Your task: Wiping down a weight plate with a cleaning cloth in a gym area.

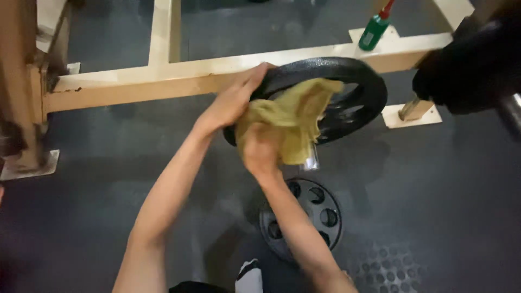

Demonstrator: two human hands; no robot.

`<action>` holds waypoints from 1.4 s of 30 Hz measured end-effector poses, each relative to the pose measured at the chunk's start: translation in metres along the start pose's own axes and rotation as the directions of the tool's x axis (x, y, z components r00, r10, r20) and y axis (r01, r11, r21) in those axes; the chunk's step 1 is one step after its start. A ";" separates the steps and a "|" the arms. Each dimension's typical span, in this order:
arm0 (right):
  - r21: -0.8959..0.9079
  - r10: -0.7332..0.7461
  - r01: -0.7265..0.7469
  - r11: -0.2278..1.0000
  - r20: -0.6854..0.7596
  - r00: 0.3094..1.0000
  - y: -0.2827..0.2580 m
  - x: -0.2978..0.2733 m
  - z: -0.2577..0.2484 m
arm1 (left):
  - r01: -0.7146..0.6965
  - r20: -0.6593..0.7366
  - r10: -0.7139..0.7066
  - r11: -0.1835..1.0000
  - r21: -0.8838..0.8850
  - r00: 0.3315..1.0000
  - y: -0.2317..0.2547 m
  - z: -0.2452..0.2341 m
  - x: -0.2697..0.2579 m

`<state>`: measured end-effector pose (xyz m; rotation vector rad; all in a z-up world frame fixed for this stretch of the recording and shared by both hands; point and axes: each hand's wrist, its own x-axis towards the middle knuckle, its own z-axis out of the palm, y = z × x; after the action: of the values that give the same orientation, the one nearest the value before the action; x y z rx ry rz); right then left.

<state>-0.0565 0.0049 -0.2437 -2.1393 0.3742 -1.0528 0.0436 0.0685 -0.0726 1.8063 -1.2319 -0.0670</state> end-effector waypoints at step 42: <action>-0.203 -0.007 -0.024 0.979 -0.152 0.988 0.040 0.057 -0.014 | 0.358 0.200 -0.301 0.844 -0.399 0.932 -0.011 -0.008 -0.003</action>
<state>-0.0296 -0.0601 -0.2331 -2.2398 0.5857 -1.2223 0.0540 0.0767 -0.0770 1.6146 -0.8869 -0.6175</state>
